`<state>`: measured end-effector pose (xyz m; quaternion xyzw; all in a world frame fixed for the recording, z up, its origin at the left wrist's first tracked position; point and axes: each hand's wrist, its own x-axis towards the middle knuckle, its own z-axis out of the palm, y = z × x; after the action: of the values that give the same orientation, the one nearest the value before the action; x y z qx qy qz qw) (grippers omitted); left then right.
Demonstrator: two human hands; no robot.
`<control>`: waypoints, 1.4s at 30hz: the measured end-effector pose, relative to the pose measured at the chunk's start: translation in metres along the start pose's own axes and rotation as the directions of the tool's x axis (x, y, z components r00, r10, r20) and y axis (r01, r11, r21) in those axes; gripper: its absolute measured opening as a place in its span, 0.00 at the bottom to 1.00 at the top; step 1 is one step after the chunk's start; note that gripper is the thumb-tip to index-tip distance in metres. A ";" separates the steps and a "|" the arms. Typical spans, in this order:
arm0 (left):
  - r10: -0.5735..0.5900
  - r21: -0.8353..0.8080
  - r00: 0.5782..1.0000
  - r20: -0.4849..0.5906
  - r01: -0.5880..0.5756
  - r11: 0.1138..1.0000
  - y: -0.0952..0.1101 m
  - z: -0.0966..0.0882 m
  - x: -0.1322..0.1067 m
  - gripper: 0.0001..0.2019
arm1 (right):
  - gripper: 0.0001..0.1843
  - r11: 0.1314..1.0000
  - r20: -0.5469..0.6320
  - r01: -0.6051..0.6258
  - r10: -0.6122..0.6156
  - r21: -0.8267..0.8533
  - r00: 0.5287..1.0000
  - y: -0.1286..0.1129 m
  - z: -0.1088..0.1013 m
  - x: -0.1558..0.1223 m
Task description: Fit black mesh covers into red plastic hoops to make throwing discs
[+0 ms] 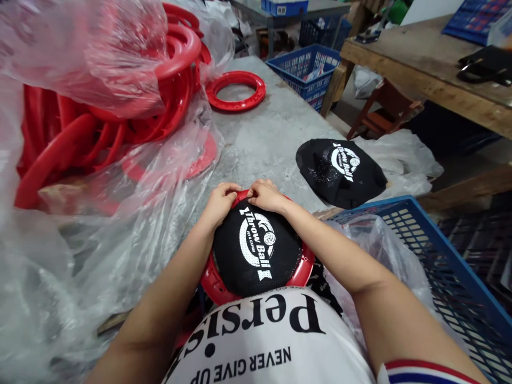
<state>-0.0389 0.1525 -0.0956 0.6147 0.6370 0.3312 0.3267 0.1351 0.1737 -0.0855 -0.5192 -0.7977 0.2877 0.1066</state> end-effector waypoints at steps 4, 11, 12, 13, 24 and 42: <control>0.068 0.256 0.993 0.098 -0.091 0.962 0.020 -0.019 -0.001 0.15 | 0.07 0.992 -0.039 -0.119 0.117 -0.038 0.992 0.000 -0.005 -0.010; 0.245 0.680 0.931 0.270 -0.365 0.636 0.039 -0.013 -0.035 0.14 | 0.15 0.947 -0.138 -0.301 0.285 -0.115 0.949 0.006 -0.006 -0.049; 0.282 0.684 0.920 0.274 -0.392 0.615 0.038 -0.008 -0.038 0.14 | 0.16 0.947 -0.139 -0.295 0.278 -0.130 0.951 0.007 -0.005 -0.055; 0.319 0.679 0.906 0.279 -0.421 0.601 0.036 -0.003 -0.041 0.14 | 0.17 0.946 -0.139 -0.288 0.268 -0.147 0.953 0.008 -0.004 -0.060; 0.264 0.532 0.918 0.295 -0.388 0.753 0.030 0.019 -0.039 0.10 | 0.16 0.950 -0.195 -0.263 0.229 -0.172 0.954 0.015 0.003 -0.076; 0.152 0.465 0.930 0.335 -0.303 0.832 0.037 0.021 -0.026 0.11 | 0.15 0.960 -0.206 -0.237 0.205 -0.150 0.957 0.016 0.003 -0.078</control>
<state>0.0000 0.1281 -0.0762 0.7920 0.5693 0.0961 0.1984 0.1805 0.1077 -0.0870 -0.6375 -0.7427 0.1771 0.1033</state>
